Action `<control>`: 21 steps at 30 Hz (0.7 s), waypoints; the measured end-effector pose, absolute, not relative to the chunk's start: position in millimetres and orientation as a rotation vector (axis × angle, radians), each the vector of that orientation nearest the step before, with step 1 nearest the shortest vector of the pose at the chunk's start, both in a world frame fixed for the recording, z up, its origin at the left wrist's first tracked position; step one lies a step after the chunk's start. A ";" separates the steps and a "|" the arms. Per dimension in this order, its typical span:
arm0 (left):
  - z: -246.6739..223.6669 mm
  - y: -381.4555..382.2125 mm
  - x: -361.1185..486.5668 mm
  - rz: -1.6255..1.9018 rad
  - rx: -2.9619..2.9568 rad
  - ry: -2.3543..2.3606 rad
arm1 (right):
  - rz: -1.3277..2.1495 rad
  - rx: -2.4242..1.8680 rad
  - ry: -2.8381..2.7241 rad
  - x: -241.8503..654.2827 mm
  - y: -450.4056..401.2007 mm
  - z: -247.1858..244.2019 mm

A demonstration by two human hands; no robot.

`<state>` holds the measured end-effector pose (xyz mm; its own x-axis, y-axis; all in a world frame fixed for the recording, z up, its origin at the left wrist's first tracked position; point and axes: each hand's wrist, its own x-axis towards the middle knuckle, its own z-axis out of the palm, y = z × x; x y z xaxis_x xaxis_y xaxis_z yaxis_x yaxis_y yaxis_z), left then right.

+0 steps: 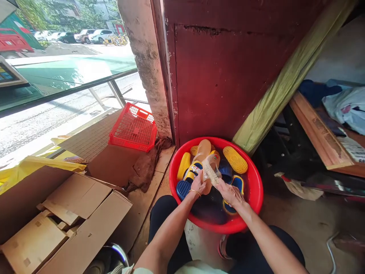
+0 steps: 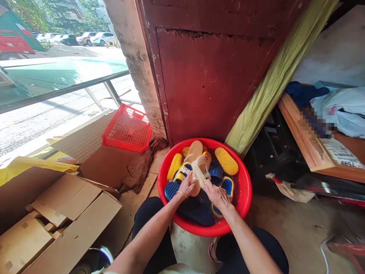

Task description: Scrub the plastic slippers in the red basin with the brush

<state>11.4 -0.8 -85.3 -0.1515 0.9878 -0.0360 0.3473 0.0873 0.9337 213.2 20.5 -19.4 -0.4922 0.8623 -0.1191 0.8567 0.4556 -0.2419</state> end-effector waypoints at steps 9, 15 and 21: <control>-86.8 0.8 10.9 1.128 1.254 1.587 | 0.227 -1.706 -2.549 226.2 54.6 3.1; -82.4 -1.1 11.7 1.213 1.198 1.567 | 0.474 -1.847 -2.543 285.3 28.4 -12.0; -50.6 -10.2 13.5 1.293 1.196 1.550 | 0.447 -1.929 -2.036 325.8 17.5 -17.0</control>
<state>13.5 -10.2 -50.6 -0.2581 0.9661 0.0062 0.1790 0.0415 0.9830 325.8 17.5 -17.0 -0.0533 0.9986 0.0039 0.9052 0.0500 -0.4220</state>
